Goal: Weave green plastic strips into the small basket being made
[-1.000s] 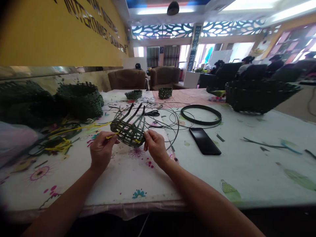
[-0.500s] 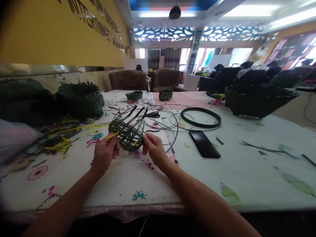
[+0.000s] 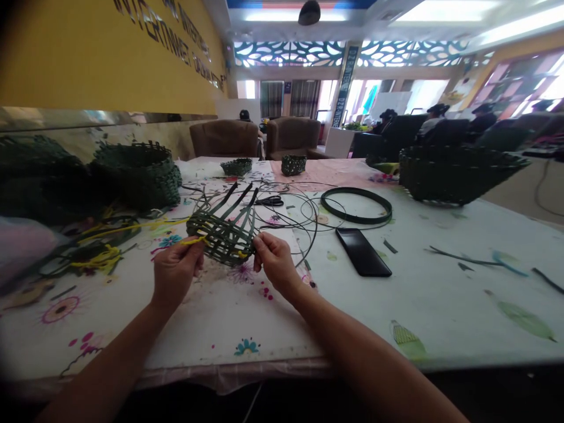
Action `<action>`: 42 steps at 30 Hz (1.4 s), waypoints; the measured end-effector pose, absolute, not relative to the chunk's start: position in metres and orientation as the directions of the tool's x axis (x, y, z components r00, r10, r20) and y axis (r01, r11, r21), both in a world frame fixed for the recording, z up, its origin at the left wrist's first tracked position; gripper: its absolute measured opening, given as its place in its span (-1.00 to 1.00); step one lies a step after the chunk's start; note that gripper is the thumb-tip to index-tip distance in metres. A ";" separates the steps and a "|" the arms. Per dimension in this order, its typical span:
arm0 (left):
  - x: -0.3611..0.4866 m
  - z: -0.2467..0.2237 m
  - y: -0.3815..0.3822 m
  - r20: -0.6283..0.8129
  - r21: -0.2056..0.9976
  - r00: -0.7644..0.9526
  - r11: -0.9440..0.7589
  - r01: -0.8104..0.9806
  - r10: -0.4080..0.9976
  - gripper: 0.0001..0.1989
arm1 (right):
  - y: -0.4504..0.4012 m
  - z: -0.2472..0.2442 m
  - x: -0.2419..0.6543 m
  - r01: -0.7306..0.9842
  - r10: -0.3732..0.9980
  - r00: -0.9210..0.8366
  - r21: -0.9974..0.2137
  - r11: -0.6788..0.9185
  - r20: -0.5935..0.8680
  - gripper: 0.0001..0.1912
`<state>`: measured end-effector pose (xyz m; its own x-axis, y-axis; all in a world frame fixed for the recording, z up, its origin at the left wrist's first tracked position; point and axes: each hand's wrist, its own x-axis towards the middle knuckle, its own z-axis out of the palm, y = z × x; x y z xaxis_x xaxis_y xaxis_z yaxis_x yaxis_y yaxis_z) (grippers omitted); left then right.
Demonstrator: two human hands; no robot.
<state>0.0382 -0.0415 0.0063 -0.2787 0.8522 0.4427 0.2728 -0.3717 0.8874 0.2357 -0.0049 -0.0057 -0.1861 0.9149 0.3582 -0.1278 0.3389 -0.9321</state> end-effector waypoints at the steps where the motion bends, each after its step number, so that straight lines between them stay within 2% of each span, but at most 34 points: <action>1: 0.037 0.006 -0.041 0.461 0.876 -0.260 -0.389 0.286 0.848 -0.74 | -0.005 -0.005 0.236 -0.129 0.914 -0.190 -0.932 0.339 0.359 -0.56; 4: 0.033 0.004 -0.038 0.534 0.804 -0.172 -0.435 0.406 0.828 -0.76 | -0.002 -0.005 0.237 -0.159 0.912 -0.201 -0.930 0.330 0.358 -0.56; 8: 0.027 0.002 -0.034 0.734 0.472 -0.053 -0.453 0.757 0.677 -0.77 | 0.001 -0.005 0.240 -0.135 0.910 -0.187 -0.927 0.350 0.370 -0.56; 10: 0.027 0.003 -0.034 0.767 0.382 -0.030 -0.418 0.824 0.641 -0.76 | 0.001 -0.006 0.241 -0.059 0.897 -0.190 -0.917 0.395 0.399 -0.57; 11: 0.029 0.003 -0.035 0.757 0.391 -0.040 -0.403 0.827 0.653 -0.74 | 0.000 -0.006 0.242 -0.019 0.889 -0.195 -0.908 0.419 0.414 -0.58; 13: 0.033 0.003 -0.037 0.675 0.538 -0.120 -0.374 0.756 0.728 -0.70 | -0.002 -0.006 0.242 0.040 0.876 -0.209 -0.891 0.452 0.435 -0.58; 15: 0.039 0.001 -0.037 0.515 0.769 -0.217 -0.335 0.544 0.829 -0.69 | -0.004 -0.007 0.242 0.069 0.868 -0.217 -0.880 0.470 0.446 -0.59; 17: 0.044 -0.001 -0.035 0.340 0.928 -0.251 -0.280 0.246 0.906 -0.73 | -0.005 -0.008 0.241 0.084 0.864 -0.222 -0.874 0.478 0.452 -0.59; 20: 0.048 -0.001 -0.034 0.194 0.972 -0.241 -0.220 -0.084 0.951 -0.79 | -0.004 -0.009 0.239 0.068 0.872 -0.216 -0.884 0.463 0.440 -0.58; 23: 0.048 0.005 -0.035 0.163 0.950 -0.170 -0.201 -0.238 0.972 -0.76 | -0.001 -0.009 0.239 -0.013 0.889 -0.194 -0.907 0.421 0.415 -0.57; 27: 0.046 0.010 -0.036 0.170 0.942 -0.149 -0.205 -0.265 0.974 -0.71 | 0.002 -0.008 0.240 -0.086 0.903 -0.167 -0.918 0.387 0.397 -0.58; 30: 0.047 0.007 -0.035 0.223 0.958 -0.246 -0.259 -0.125 0.943 -0.72 | 0.001 -0.008 0.240 -0.059 0.900 -0.177 -0.917 0.395 0.399 -0.57; 32: 0.045 0.004 -0.036 0.313 0.948 -0.299 -0.317 0.038 0.901 -0.73 | 0.001 -0.008 0.240 -0.041 0.899 -0.177 -0.916 0.400 0.400 -0.56; 34: 0.041 0.001 -0.038 0.485 0.867 -0.309 -0.403 0.293 0.818 -0.77 | 0.001 -0.007 0.241 -0.038 0.899 -0.173 -0.914 0.403 0.403 -0.56; 35: 0.038 0.001 -0.039 0.602 0.772 -0.277 -0.456 0.444 0.749 -0.80 | 0.001 -0.007 0.241 -0.045 0.898 -0.172 -0.914 0.403 0.405 -0.56; 37: 0.029 0.000 -0.041 0.815 0.474 -0.123 -0.531 0.702 0.566 -0.89 | 0.002 -0.006 0.242 -0.066 0.898 -0.168 -0.913 0.402 0.407 -0.56; 39: 0.021 0.001 -0.041 0.913 0.183 0.066 -0.549 0.815 0.402 -0.94 | 0.002 -0.004 0.243 -0.088 0.895 -0.173 -0.911 0.402 0.411 -0.56; 40: 0.019 0.002 -0.041 0.927 0.098 0.127 -0.556 0.825 0.352 -0.93 | 0.002 -0.004 0.243 -0.101 0.893 -0.177 -0.910 0.402 0.414 -0.56; 41: 0.017 0.003 -0.041 0.929 0.074 0.150 -0.571 0.818 0.337 -0.92 | 0.002 -0.003 0.243 -0.116 0.892 -0.180 -0.909 0.400 0.416 -0.57; 42: 0.017 0.005 -0.041 0.926 0.114 0.133 -0.595 0.796 0.354 -0.93 | 0.002 -0.003 0.243 -0.133 0.891 -0.184 -0.909 0.396 0.415 -0.57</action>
<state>0.0172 -0.0409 0.0045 0.1326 0.3542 0.9257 0.7959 -0.5947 0.1135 0.2432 0.0023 -0.0026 -0.1837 0.8910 0.4151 -0.1334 0.3958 -0.9086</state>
